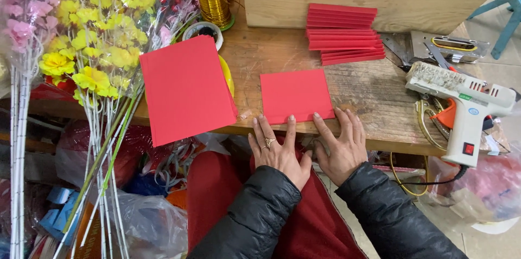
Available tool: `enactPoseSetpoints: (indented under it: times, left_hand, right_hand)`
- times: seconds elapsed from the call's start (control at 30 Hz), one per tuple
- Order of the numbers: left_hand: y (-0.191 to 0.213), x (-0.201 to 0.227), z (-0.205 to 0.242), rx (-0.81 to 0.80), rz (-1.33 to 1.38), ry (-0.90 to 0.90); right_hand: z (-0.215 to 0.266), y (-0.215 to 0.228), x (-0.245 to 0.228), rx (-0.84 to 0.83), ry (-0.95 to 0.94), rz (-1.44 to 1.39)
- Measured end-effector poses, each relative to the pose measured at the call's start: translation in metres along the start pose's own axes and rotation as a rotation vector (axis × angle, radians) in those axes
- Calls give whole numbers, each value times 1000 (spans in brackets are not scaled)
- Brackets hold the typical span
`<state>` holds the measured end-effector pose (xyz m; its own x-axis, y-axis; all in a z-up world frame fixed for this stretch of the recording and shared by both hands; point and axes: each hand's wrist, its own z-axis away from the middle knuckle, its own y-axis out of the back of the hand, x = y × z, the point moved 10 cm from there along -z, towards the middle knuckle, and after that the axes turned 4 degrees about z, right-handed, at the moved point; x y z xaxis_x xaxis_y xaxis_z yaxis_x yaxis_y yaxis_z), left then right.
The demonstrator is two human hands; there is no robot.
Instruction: Folding small red paper strips into accordion-like shapes for decorations.
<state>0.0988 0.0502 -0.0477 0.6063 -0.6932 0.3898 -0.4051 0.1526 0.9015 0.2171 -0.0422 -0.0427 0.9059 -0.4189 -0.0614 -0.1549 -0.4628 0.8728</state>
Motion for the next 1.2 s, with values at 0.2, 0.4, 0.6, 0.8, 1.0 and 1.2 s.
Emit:
enactPoseSetpoints:
  times: [0.2,0.4,0.6,0.8,1.0,1.2]
  left_hand:
    - [1,1,0,21,15,-10]
    - [1,-1,-1,44,5,-32]
    - [1,0,-2,24,17,-32]
    - [-1,-2,-2,10,28,-18]
    - [-4,-3,-2,-20,13,-8]
    - [-3,-4,-2,-19,-40,1]
  right_hand:
    - [-1,-3,4,-12,-28,-35]
    - [4,-10,15,31,-40,-44]
    - [-6,-3,9,-71,-93,-97]
    - [-27,13,-26,-110,-3,-13]
    - [-23,-5,-28,-251,77,84]
    - [-20,-2,14,-325,20,145]
